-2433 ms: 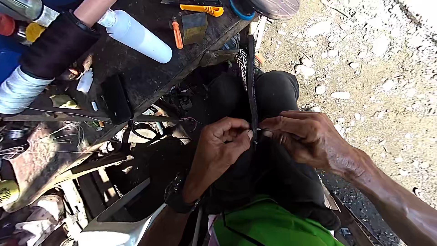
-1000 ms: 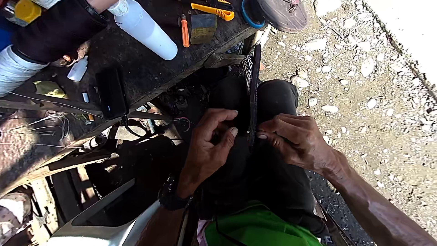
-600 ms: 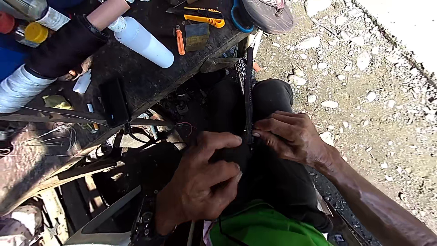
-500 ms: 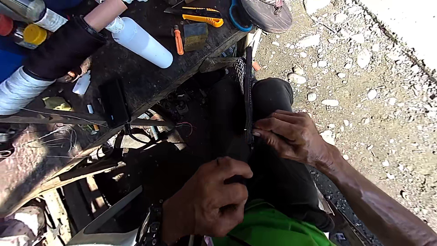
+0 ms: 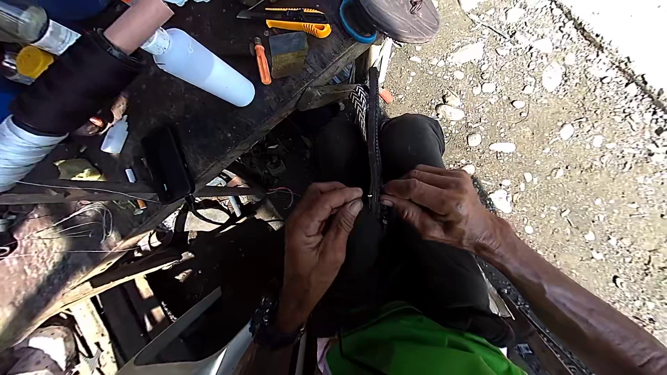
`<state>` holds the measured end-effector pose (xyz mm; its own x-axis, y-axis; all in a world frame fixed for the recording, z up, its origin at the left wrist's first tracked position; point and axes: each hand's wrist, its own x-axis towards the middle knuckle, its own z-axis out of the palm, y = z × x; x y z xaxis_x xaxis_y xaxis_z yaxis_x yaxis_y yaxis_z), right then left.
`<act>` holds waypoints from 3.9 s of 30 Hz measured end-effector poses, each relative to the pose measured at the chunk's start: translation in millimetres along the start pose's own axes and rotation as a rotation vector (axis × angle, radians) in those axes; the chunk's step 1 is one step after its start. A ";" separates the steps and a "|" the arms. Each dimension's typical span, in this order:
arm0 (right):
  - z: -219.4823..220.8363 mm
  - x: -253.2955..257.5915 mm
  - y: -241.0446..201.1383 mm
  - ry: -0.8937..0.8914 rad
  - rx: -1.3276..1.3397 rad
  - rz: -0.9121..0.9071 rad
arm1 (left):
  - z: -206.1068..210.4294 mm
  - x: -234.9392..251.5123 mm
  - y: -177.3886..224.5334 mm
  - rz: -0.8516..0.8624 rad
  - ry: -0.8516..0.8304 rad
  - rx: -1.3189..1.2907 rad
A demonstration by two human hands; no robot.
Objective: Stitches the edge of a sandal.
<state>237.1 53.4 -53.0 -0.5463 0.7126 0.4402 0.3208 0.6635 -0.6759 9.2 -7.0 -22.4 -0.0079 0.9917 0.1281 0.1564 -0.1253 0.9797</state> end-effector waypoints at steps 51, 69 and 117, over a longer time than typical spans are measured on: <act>4.4 -0.5 -12.7 0.084 0.024 0.093 | 15.0 -0.7 17.3 0.061 -0.039 0.378; -9.7 3.7 -13.4 -0.147 -0.317 0.033 | 1.1 13.1 28.5 -0.150 -0.234 0.232; -27.9 -47.1 -15.2 -0.118 1.195 0.597 | 27.5 -1.8 18.4 -0.058 -0.161 0.395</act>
<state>279.5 16.1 -47.0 -0.6432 0.7572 -0.1136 -0.3029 -0.3879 -0.8705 39.2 -10.3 -8.9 0.1213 0.9925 0.0182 0.5265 -0.0799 0.8464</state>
